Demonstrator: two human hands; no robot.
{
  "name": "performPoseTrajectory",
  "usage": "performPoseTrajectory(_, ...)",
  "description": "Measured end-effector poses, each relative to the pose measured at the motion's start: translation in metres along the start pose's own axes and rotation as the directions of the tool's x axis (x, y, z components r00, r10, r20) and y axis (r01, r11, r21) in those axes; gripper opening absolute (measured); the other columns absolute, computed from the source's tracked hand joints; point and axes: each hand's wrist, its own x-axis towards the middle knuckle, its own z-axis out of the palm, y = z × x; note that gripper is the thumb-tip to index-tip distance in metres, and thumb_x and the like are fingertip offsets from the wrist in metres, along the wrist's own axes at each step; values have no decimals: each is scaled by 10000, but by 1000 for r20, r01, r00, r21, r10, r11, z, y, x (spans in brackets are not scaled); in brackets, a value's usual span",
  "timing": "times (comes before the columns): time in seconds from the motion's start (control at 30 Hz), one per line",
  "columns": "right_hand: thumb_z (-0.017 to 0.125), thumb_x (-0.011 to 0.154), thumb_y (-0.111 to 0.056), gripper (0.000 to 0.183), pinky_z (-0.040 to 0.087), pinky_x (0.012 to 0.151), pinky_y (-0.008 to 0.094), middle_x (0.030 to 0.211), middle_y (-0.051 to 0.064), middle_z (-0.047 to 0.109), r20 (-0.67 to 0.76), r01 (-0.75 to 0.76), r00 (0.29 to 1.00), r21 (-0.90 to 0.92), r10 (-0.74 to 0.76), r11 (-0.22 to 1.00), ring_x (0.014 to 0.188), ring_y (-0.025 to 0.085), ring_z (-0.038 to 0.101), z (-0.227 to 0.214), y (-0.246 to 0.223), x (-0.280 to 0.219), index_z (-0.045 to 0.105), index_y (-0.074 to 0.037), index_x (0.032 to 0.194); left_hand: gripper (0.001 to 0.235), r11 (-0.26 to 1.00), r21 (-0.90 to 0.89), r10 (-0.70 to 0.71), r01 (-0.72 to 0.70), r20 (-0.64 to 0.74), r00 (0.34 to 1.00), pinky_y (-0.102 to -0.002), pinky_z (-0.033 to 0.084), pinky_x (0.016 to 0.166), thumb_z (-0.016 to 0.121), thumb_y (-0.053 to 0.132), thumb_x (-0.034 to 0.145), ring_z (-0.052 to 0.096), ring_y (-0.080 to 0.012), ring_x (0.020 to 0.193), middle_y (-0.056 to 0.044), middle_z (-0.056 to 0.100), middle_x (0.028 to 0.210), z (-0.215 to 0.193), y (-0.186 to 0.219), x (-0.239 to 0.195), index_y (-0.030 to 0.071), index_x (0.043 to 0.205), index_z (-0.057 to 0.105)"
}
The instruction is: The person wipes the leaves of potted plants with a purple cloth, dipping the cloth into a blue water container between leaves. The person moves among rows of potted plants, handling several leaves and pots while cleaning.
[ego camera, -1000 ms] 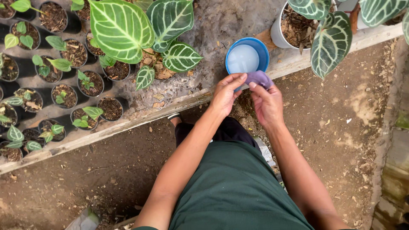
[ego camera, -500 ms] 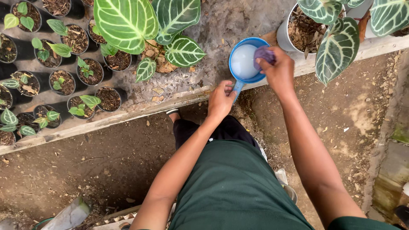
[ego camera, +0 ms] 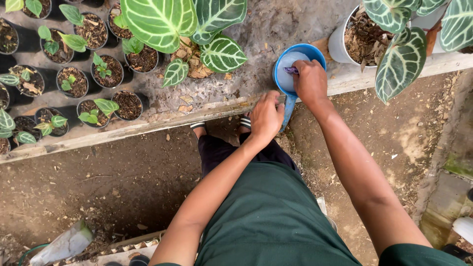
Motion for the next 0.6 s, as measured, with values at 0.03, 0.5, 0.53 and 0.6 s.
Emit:
performPoseTrajectory(0.03, 725, 810, 9, 187, 498, 818, 493, 961, 185, 711, -7, 1, 1000, -9, -1, 1000, 912, 415, 631, -6, 0, -5, 726, -25, 995, 241, 997, 8, 74, -74, -23, 997, -438, 529, 816, 701, 100, 895, 683, -319, 944, -119, 695, 1030, -7, 10, 0, 36, 1125, 673)
performPoseTrajectory(0.5, 749, 952, -62, 191, 598, 748, 312, 1021, 73, 715, 55, -400, 795, 796, 604, 455, 844, 137, 688, -33, -44, -27, 686, -6, 1124, 329, 965, -71, 229, -251, -229, 946, -398, 511, 1051, 537, 65, 1042, 629, -278, 1228, -149, 616, 1338, -155, -13, -9, 75, 1361, 615)
performPoseTrajectory(0.53, 762, 950, -46, 206, 594, 775, 325, 1028, 88, 724, -62, -357, 809, 739, 585, 572, 871, 157, 695, -31, -49, -26, 693, 11, 1136, 373, 947, -76, 306, -312, -90, 948, -409, 491, 1100, 534, 70, 1038, 612, -289, 1281, -153, 607, 1385, -147, -4, 0, 83, 1406, 592)
performPoseTrajectory(0.6, 786, 946, -14, 236, 585, 829, 352, 1041, 120, 742, -257, -292, 823, 574, 507, 765, 925, 197, 709, -23, -64, -32, 705, 45, 1160, 470, 897, -42, 441, -439, 103, 892, -441, 433, 1166, 541, 77, 1000, 554, -328, 1374, -175, 560, 1477, -124, 15, 16, 72, 1470, 534)
